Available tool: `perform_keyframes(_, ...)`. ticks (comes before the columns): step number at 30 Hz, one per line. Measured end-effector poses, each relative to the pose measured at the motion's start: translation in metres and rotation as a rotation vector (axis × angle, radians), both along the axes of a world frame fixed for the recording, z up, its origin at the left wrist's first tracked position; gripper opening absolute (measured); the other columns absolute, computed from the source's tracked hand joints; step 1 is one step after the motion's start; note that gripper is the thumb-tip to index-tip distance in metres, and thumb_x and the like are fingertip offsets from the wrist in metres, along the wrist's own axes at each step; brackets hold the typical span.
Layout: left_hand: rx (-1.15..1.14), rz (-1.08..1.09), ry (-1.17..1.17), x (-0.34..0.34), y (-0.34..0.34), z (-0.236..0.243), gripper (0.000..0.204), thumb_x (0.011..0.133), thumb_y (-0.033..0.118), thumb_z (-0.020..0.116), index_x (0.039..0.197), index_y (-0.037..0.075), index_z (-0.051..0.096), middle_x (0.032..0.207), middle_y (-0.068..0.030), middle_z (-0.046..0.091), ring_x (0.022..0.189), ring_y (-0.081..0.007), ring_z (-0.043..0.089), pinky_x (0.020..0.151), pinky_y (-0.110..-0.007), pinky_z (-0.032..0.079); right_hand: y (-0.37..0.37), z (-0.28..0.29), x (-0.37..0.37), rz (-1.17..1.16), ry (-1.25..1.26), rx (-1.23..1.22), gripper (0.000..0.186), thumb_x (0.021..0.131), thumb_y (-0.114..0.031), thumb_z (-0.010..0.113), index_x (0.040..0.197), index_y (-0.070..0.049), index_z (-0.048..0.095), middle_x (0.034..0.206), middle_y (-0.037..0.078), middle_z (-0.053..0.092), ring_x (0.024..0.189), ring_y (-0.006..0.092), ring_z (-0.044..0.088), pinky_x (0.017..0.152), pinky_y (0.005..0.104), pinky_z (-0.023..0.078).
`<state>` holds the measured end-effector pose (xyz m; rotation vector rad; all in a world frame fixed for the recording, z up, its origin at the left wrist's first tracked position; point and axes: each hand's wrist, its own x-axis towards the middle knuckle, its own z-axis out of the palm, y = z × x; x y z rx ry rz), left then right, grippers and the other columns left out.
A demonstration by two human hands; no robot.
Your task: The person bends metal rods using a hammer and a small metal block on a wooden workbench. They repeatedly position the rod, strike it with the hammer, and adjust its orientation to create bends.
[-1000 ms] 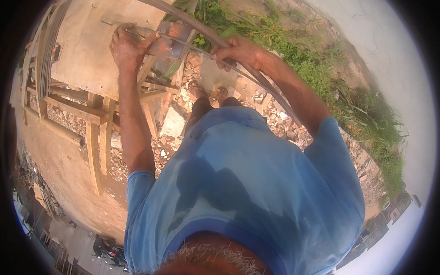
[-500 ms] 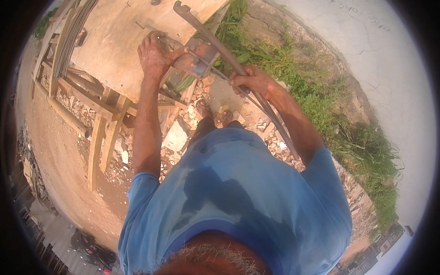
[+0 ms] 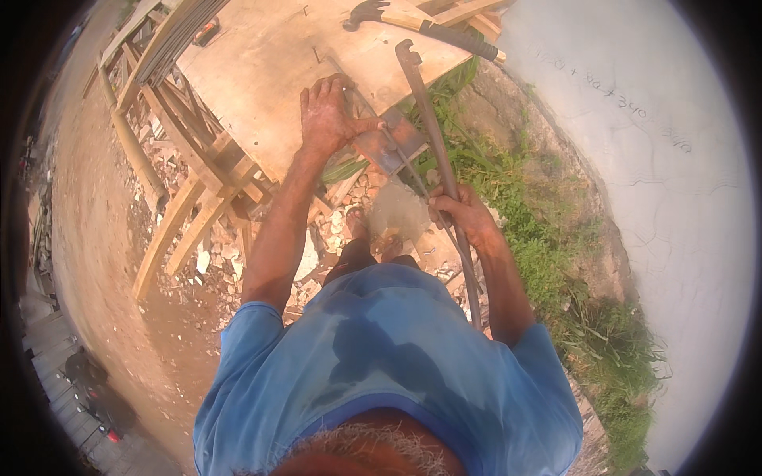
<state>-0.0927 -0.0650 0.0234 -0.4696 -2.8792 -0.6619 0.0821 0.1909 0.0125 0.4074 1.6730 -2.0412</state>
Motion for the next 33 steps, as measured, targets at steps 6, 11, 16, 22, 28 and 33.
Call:
perform_keyframes(6,0.015,0.018,-0.068,0.000,0.001,0.004,0.112,0.052,0.067,0.086,0.135,0.001,0.050,0.138,-0.0125,0.053,0.139,-0.0300,0.038,0.119,-0.058,0.017,-0.006,-0.005,0.006,-0.021,0.014,0.011,0.014,0.087,-0.009,0.070,0.096,-0.001,0.062,0.069,0.009,0.064,0.055,0.0156,0.060,0.051,0.0298,0.050)
perform_keyframes(11,0.024,0.027,-0.066,0.001,0.002,-0.001,0.109,0.055,0.063,0.087,0.136,0.001,0.050,0.140,-0.0140,0.052,0.140,-0.0307,0.037,0.120,-0.058,0.016,-0.013,0.000,0.010,-0.088,-0.005,-0.032,0.014,0.088,-0.012,0.068,0.095,-0.001,0.062,0.066,0.007,0.063,0.053,0.0125,0.053,0.050,0.0276,0.044)
perform_keyframes(16,0.115,0.055,0.018,0.009,0.000,0.000,0.096,0.063,0.055,0.087,0.133,0.001,0.050,0.136,-0.0143,0.052,0.135,-0.0323,0.041,0.116,-0.059,0.022,-0.013,0.005,0.010,-0.062,-0.014,0.034,0.016,0.088,-0.015,0.068,0.095,-0.001,0.062,0.068,0.006,0.063,0.055,0.0121,0.055,0.051,0.0277,0.044)
perform_keyframes(22,0.508,0.048,0.151,0.066,-0.007,0.009,0.058,0.079,0.029,0.080,0.126,0.004,0.056,0.128,-0.0152,0.056,0.116,-0.0328,0.055,0.096,-0.047,0.045,0.004,-0.005,0.002,0.000,-0.034,-0.066,0.016,0.089,-0.011,0.067,0.100,-0.002,0.061,0.070,0.008,0.063,0.054,0.0147,0.058,0.047,0.0277,0.047)
perform_keyframes(28,0.700,-0.130,0.103,0.133,0.009,0.009,0.041,0.084,0.018,0.077,0.119,0.004,0.061,0.119,-0.0137,0.062,0.094,-0.0313,0.064,0.077,-0.041,0.054,0.030,0.002,-0.021,0.123,-0.057,0.000,0.014,0.089,-0.009,0.064,0.099,0.000,0.060,0.068,0.008,0.061,0.052,0.0145,0.055,0.044,0.0281,0.045)
perform_keyframes(33,0.822,-0.188,-0.128,0.156,0.025,0.001,0.035,0.085,0.023,0.077,0.109,0.000,0.065,0.104,-0.0147,0.067,0.088,-0.0286,0.069,0.073,-0.039,0.055,0.028,0.007,-0.021,0.144,-0.048,0.094,0.012,0.090,-0.009,0.064,0.099,-0.001,0.061,0.066,0.009,0.061,0.050,0.0150,0.055,0.044,0.0291,0.044)
